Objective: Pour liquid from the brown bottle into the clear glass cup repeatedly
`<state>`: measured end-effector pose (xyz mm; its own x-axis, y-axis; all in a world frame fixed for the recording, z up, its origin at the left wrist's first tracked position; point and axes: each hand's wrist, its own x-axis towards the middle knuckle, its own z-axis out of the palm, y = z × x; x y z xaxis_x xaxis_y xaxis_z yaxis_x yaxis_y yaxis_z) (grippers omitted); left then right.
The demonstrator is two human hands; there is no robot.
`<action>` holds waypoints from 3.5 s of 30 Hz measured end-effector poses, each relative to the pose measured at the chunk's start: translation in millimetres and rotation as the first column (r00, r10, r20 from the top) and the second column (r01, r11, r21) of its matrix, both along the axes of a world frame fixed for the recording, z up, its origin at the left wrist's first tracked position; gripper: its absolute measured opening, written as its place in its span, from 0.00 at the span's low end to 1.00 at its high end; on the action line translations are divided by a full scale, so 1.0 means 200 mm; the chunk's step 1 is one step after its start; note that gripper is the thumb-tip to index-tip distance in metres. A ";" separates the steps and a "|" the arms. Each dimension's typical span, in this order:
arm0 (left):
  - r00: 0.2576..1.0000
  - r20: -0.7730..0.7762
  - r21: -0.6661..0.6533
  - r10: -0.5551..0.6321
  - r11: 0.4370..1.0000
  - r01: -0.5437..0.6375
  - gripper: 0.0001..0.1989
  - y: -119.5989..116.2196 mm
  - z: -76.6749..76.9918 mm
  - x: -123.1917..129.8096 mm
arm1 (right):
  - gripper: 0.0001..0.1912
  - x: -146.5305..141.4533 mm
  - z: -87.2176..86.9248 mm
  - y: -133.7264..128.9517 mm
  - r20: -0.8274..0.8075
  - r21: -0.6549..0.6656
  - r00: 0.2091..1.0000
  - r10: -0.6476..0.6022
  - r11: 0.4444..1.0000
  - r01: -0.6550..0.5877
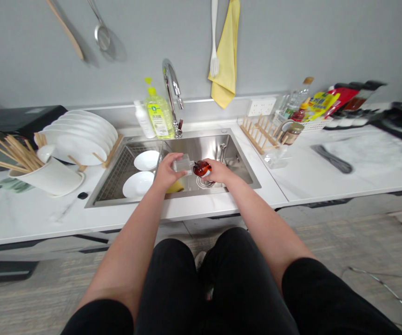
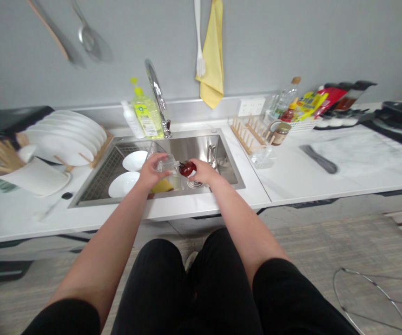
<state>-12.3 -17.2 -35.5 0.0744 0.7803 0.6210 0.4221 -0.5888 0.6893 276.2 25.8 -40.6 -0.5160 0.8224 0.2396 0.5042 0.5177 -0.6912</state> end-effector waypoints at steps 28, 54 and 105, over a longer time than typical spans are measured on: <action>0.999 -0.042 0.025 0.004 1.000 -0.003 0.35 0.00 -0.01 -0.01 | 0.38 0.00 -0.02 0.00 0.032 -0.016 1.000 -0.001 1.000 0.002; 0.998 -0.051 0.028 0.022 0.999 -0.021 0.35 0.00 -0.01 0.00 | 0.40 0.00 -0.04 0.02 0.051 -0.026 0.999 0.002 1.000 -0.001; 0.992 -0.118 0.021 0.032 0.999 -0.030 0.35 -0.02 0.02 0.00 | 0.38 0.00 -0.02 0.00 0.050 -0.042 0.999 0.000 0.999 0.002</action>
<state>-12.3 -22.2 -31.2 0.1244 0.7714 0.6241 0.5181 -0.5869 0.6221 277.2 25.6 -43.8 -0.5258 0.8316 0.1789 0.5392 0.4885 -0.6860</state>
